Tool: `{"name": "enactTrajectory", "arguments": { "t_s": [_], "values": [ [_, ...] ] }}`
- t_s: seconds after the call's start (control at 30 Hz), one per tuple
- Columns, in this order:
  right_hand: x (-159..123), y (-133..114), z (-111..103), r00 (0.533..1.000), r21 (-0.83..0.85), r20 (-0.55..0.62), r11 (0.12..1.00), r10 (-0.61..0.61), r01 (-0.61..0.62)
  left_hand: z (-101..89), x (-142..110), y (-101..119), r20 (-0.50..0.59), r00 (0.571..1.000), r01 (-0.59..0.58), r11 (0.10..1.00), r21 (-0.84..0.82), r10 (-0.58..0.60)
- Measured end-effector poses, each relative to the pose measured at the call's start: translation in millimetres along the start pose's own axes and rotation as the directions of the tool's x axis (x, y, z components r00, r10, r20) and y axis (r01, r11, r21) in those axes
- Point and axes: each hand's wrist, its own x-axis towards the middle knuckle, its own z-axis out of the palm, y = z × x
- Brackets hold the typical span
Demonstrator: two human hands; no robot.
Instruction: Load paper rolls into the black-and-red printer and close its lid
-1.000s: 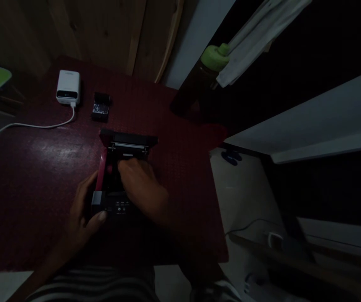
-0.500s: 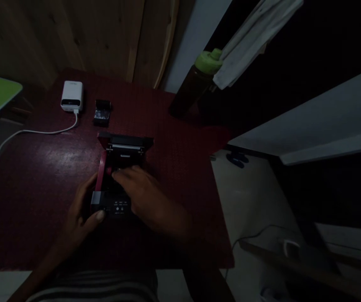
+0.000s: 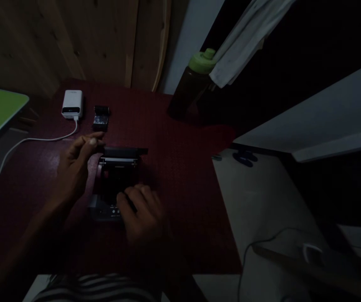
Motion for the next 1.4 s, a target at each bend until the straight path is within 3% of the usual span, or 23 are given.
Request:
{"name": "enactTrajectory", "arguments": {
  "t_s": [0.1,0.27,0.43,0.7,1.03,1.27,1.4],
  "values": [
    [-12,-6,0,1.000,-0.071,-0.011,0.997,0.004,-0.004,-5.8,-27,-3,-0.018,0.999,0.040,0.999,0.002,-0.040],
    [-23,-8,-6,1.000,-0.132,0.015,0.991,0.005,-0.003,-18.5,-73,-13,0.047,0.949,0.314,0.948,-0.056,-0.311],
    [-11,-5,-15,0.997,-0.030,-0.025,0.997,0.069,-0.070,-22.1,-85,-15,0.145,0.890,0.445,0.892,-0.081,-0.432],
    [-4,5,-9,0.997,0.040,-0.014,0.997,0.072,-0.072,-21.5,-85,-11,0.114,0.896,0.438,0.896,-0.074,-0.429],
    [-9,-3,-8,0.990,0.145,-0.061,0.982,0.131,-0.121,-25.0,-90,-14,0.086,0.920,0.387,0.920,-0.066,-0.381],
    [-58,17,-22,0.890,-0.029,-0.231,0.912,0.393,-0.410,-40.4,-104,-14,0.112,0.922,0.377,0.925,-0.045,-0.370],
    [-93,37,-19,0.878,0.022,-0.131,0.887,0.460,-0.461,-34.8,-101,-8,0.076,0.906,0.421,0.906,-0.037,-0.417]
  ]
}}
